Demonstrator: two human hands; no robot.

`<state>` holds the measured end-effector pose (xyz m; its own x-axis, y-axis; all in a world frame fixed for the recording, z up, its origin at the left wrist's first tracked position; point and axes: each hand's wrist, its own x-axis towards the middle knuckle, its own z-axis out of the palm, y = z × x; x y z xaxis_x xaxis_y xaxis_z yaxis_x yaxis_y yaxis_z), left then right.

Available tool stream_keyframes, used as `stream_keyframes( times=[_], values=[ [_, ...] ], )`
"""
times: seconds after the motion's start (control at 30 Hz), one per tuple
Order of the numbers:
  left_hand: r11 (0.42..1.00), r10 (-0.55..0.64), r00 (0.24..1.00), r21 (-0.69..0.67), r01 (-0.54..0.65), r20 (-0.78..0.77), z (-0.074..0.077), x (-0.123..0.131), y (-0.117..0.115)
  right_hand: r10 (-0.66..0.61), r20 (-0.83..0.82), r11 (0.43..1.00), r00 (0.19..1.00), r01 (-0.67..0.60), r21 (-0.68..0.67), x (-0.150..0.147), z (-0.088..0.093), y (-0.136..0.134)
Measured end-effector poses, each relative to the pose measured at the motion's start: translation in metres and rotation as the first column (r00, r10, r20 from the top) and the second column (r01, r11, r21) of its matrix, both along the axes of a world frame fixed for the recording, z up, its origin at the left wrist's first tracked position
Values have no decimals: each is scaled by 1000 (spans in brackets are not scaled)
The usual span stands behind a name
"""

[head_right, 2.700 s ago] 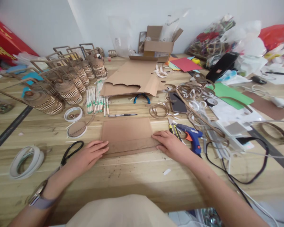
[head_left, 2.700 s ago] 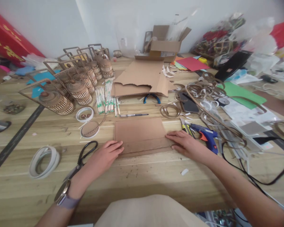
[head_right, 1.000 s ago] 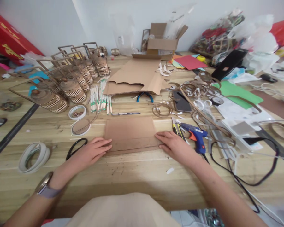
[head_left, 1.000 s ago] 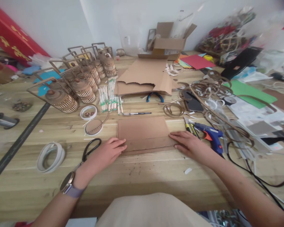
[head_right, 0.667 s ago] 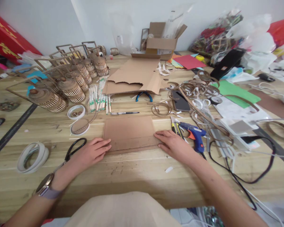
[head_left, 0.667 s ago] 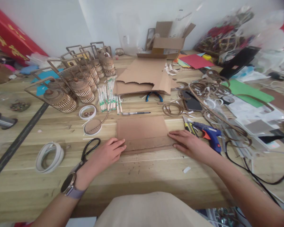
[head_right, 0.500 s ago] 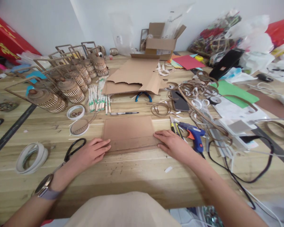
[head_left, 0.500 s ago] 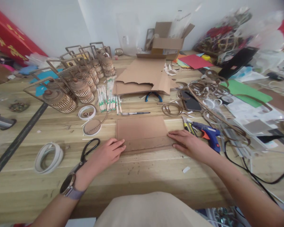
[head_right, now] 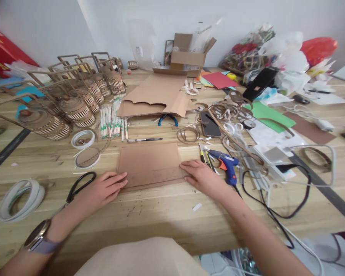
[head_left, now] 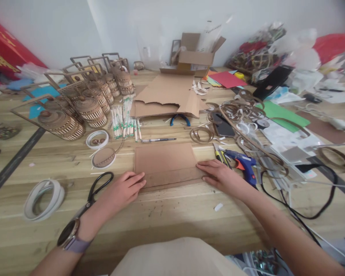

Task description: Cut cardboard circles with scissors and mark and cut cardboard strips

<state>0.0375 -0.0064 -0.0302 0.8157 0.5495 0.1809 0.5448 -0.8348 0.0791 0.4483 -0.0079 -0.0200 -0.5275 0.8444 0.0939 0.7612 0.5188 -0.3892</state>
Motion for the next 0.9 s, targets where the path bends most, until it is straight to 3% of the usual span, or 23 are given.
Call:
stream_keyframes(
  times=[0.43,0.63,0.77,0.9],
  values=[
    [997,20,999,-79,-16,49,6,-5,1,18,-10,1000,1000,-18,-13,-7,-1,3],
    [990,49,999,-133,-46,20,10,-5,-2,21,-23,999,1000,-21,25,-6,-12,3],
    [990,51,994,-125,-63,-96,21,1,1,18,-27,999,999,-17,45,-5,-17,3],
    [989,27,978,-139,-57,-208,44,16,8,25,6,1000,1000,-25,4,-6,-8,4]
  ],
)
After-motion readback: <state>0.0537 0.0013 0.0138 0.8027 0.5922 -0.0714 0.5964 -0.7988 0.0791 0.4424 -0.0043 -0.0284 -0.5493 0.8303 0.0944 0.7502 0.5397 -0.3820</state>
